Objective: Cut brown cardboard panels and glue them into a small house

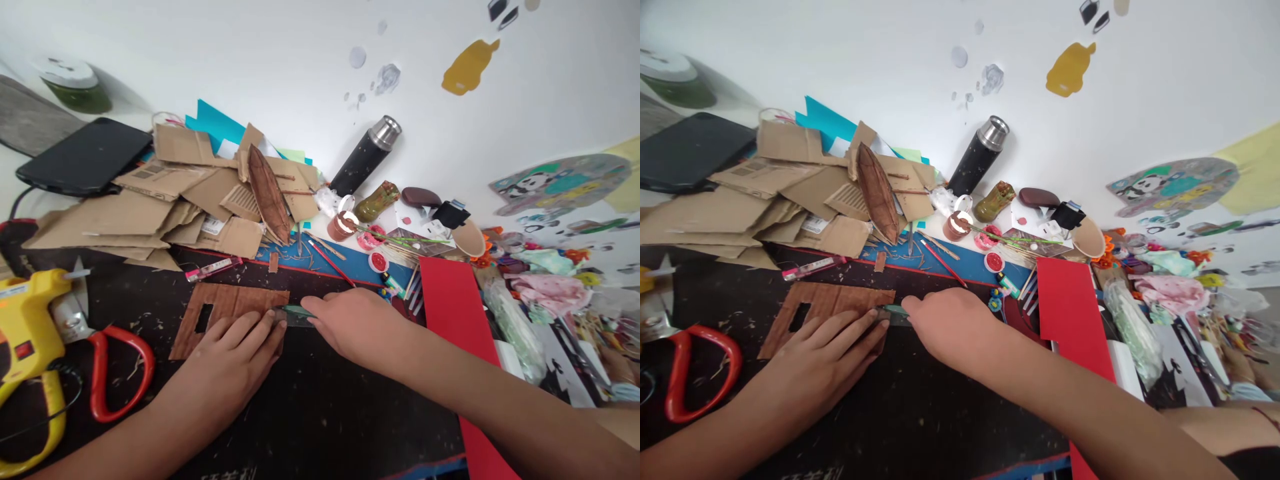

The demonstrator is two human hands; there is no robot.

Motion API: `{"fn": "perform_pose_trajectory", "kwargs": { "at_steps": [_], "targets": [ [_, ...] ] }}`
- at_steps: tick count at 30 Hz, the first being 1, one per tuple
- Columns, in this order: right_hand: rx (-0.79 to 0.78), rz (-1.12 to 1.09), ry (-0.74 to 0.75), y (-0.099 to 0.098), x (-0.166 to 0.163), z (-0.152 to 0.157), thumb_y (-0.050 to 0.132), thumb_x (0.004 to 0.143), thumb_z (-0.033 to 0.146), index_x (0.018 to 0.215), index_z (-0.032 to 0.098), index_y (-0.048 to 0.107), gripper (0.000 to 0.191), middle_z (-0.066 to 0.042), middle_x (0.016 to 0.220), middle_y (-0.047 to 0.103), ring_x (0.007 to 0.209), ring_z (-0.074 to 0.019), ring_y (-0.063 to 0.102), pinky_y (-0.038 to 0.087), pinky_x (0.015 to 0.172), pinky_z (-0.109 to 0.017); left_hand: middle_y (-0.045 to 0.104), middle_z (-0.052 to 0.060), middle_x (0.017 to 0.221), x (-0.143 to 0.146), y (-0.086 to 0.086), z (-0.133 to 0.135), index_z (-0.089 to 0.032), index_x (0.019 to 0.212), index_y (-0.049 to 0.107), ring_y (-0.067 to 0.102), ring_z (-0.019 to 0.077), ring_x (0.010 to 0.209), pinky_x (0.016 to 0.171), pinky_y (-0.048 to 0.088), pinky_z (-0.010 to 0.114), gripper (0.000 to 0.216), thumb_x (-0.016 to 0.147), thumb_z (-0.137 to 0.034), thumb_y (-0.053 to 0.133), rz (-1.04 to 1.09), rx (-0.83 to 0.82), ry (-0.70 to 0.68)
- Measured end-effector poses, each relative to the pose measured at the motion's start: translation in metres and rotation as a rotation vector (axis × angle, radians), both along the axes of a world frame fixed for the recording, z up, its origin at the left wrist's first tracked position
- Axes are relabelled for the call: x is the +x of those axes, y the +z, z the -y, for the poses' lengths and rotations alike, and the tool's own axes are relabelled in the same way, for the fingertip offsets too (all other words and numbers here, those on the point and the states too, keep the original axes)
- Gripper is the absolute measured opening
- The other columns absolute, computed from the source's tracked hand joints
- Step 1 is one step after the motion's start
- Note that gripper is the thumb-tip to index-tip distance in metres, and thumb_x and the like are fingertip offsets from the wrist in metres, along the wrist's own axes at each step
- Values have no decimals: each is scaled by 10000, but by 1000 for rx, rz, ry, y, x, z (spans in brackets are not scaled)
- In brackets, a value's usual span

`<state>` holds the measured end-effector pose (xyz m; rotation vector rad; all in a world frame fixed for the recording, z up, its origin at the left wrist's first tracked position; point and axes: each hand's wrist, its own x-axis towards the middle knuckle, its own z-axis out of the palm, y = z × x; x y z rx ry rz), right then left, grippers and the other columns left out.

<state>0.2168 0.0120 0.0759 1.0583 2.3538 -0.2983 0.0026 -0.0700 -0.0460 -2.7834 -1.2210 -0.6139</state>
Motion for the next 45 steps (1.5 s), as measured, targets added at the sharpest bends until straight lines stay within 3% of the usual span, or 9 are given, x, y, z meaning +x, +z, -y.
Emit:
{"fn": "perform_pose_trajectory", "kwargs": {
  "at_steps": [12,16,25,45],
  "targets": [
    [-33,42,13,5,-8,-4,588,1020,157,1180,180,655,175,-91,930,782,755,-242,736,281,544,-335,788,129,1236,0,2,-1,-167,1291,772,641,303,1157,951,444,438,392,1068,-172,449,7,15,-7],
    [-42,48,47,6,-11,-8,589,971,104,1163,168,657,213,-92,885,775,730,-251,739,321,542,-327,788,129,1253,-1,2,-1,-175,1307,767,639,302,1170,961,453,442,415,1064,-165,430,0,-1,-14],
    [-76,65,60,10,-17,-12,562,1004,111,1216,145,651,232,-124,938,787,798,-257,749,445,611,-325,786,151,1242,0,2,-2,-147,1290,772,640,316,1129,909,445,443,389,1067,-163,454,20,10,-5],
    [6,-12,17,4,1,-3,578,1031,160,1163,184,658,156,-93,922,784,733,-224,710,318,568,-328,774,145,1268,-1,2,-2,-150,1324,751,629,330,1141,967,458,472,386,1063,-179,467,3,-5,-11]
  ]
}}
